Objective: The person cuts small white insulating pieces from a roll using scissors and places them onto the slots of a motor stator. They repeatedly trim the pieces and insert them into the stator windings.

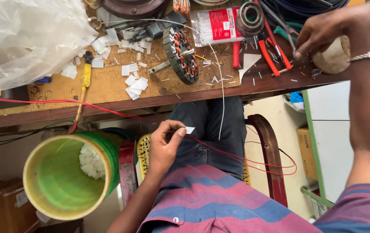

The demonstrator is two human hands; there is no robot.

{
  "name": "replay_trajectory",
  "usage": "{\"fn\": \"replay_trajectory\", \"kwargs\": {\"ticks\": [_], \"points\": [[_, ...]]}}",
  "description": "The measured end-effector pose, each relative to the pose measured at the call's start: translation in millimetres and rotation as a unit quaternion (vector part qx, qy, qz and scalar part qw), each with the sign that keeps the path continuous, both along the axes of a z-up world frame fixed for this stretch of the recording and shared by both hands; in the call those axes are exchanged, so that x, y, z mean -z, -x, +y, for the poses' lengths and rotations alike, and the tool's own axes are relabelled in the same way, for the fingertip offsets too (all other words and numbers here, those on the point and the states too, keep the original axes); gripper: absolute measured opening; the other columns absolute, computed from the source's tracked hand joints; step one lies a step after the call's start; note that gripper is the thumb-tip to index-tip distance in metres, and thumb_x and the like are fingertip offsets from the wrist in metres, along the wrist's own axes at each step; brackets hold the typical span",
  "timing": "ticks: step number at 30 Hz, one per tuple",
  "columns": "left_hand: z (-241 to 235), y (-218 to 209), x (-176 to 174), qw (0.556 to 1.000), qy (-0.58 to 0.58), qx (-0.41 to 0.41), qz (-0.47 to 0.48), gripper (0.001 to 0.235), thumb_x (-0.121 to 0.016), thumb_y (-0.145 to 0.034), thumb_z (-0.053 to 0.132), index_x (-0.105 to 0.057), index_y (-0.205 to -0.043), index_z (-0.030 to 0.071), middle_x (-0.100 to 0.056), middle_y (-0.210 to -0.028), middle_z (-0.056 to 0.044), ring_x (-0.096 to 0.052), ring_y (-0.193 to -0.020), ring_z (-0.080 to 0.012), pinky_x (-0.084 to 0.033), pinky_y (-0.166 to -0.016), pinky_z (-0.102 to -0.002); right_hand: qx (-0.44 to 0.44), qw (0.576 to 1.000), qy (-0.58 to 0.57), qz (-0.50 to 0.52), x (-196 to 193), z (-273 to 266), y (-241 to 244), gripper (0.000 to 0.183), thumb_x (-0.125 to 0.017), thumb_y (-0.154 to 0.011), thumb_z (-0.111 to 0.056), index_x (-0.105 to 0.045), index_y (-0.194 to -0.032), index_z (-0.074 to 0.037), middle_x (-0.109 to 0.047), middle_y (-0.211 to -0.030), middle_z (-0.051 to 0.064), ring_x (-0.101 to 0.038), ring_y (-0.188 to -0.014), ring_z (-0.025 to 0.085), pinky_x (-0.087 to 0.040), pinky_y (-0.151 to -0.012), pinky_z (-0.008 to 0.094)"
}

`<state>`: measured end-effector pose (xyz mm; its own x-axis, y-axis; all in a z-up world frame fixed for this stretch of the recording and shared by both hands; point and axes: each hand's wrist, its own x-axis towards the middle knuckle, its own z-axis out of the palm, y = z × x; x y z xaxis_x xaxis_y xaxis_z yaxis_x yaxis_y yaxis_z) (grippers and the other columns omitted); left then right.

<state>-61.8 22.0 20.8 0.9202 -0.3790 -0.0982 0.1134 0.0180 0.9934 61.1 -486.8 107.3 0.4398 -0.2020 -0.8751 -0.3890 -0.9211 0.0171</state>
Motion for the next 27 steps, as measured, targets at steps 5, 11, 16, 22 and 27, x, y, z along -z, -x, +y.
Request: {"fn": "replay_trajectory", "kwargs": {"ticks": [5,11,16,22,27], "points": [[-21.2,-4.8,-8.7,0.999,-0.024,0.017,-0.036,0.007,-0.07,-0.094,0.008,-0.071,-0.098,0.003,-0.059,-0.086,-0.002,-0.055,-0.076,-0.0103,-0.044,-0.069,-0.024,-0.053,0.937,0.065,-0.34,-29.3,68.3,73.8,0.033,-0.07,-0.103,-0.03,-0.075,-0.126,-0.007,-0.077,-0.097,0.015,-0.074,-0.083,0.026,-0.059,-0.077,0.038],[-40.2,-4.9,-20.8,0.998,0.006,0.044,-0.04,0.006,-0.068,-0.097,0.008,-0.069,-0.101,0.004,-0.059,-0.087,-0.004,-0.053,-0.082,-0.0148,-0.044,-0.071,-0.027,0.289,0.735,-0.42,-0.447,42.5,237.3,192.8,0.045,-0.074,-0.08,0.008,-0.067,-0.125,0.005,-0.075,-0.112,0.015,-0.075,-0.093,0.02,-0.061,-0.081,0.03],[-38.2,-5.3,-35.1,0.991,-0.005,0.08,-0.111,0.007,-0.069,-0.097,0.009,-0.068,-0.102,0.005,-0.066,-0.09,-0.005,-0.057,-0.09,-0.0197,-0.048,-0.079,-0.031,0.354,0.598,-0.488,-0.529,82.7,291.4,200.0,0.017,-0.076,-0.092,0.008,-0.069,-0.107,0.006,-0.072,-0.098,0.013,-0.073,-0.09,0.018,-0.061,-0.083,0.029],[-38.6,3.0,-37.1,0.965,-0.04,-0.015,-0.259,0.016,-0.074,-0.091,0.006,-0.069,-0.106,0.007,-0.07,-0.099,-0.007,-0.061,-0.093,-0.0235,-0.05,-0.084,-0.036,0.342,0.614,-0.437,-0.562,83.3,304.3,204.3,0.013,-0.074,-0.09,0.01,-0.065,-0.098,0.005,-0.068,-0.088,0.01,-0.072,-0.08,0.015,-0.061,-0.075,0.026],[-32.7,8.7,-35.2,0.966,-0.045,-0.012,-0.256,0.015,-0.075,-0.088,0.003,-0.071,-0.101,0.007,-0.068,-0.094,-0.006,-0.062,-0.092,-0.0254,-0.051,-0.08,-0.034,0.319,0.615,-0.443,-0.569,87.6,308.0,208.0,0.014,-0.072,-0.087,0.014,-0.064,-0.095,0.005,-0.068,-0.088,0.01,-0.072,-0.08,0.016,-0.062,-0.072,0.027]]}}
